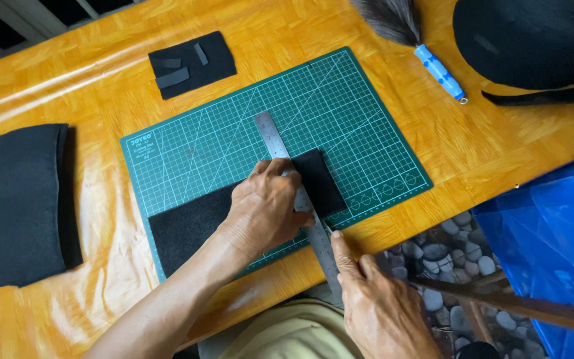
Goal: The person measures and cuts a piece of black fabric on a green cutting mat using a metal ruler and a red utility knife. They align the ruler, score the fabric, and make multiple passes to complete the cut, then reposition the ruler to trim another edge.
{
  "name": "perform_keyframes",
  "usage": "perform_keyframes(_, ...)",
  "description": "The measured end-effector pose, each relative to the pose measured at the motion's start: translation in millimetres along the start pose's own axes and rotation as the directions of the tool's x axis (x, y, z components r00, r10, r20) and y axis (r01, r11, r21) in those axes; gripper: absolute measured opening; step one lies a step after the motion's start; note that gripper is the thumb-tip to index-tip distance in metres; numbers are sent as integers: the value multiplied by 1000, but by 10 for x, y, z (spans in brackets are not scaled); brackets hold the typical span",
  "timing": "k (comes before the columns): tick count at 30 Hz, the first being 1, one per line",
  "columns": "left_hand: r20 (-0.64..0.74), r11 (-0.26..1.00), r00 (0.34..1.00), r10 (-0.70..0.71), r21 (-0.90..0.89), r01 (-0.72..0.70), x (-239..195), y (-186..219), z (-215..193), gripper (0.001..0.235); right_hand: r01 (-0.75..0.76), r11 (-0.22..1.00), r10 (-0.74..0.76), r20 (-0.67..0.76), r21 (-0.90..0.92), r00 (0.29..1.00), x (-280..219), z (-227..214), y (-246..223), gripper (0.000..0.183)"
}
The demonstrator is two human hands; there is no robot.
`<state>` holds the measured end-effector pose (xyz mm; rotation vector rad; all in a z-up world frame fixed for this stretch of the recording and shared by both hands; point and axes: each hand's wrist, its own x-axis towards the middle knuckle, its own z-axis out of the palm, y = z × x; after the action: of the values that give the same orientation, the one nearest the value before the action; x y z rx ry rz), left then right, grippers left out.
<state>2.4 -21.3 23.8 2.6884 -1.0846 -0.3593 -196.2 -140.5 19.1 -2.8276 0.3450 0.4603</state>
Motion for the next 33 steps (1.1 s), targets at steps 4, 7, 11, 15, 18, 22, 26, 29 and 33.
perform_keyframes(4,71,1000,997,-17,17,16,8,39,-49,65,-37,997,33,57,74,998,-13,-6,9,71)
perform_keyframes(7,45,999,999,-4,49,1,-16,64,-35,69,9,991,-11,13,137,1000,-31,-13,80,69)
perform_keyframes(11,76,999,997,-26,36,23,-9,86,-82,70,110,945,-81,-106,308,991,-29,41,165,70)
perform_keyframes(15,51,999,998,-30,32,28,-23,61,-47,70,107,971,-64,-199,212,978,-101,49,159,70)
perform_keyframes(18,16,999,1000,-3,33,2,-5,12,24,70,55,966,10,-248,253,969,-67,-102,80,72)
perform_keyframes(22,17,1000,1000,-1,28,1,-10,-6,37,69,163,959,-91,-294,230,951,111,-96,51,69)
perform_keyframes(26,-12,1000,1000,18,6,-18,-22,-25,53,69,130,871,55,-358,473,932,292,78,-2,119)
perform_keyframes(29,-6,1000,1000,18,10,-18,-18,-28,52,70,53,874,107,-297,484,949,339,130,7,140)
perform_keyframes(33,-18,999,999,41,7,-40,-28,-28,36,71,149,881,39,-383,449,923,342,148,27,138)
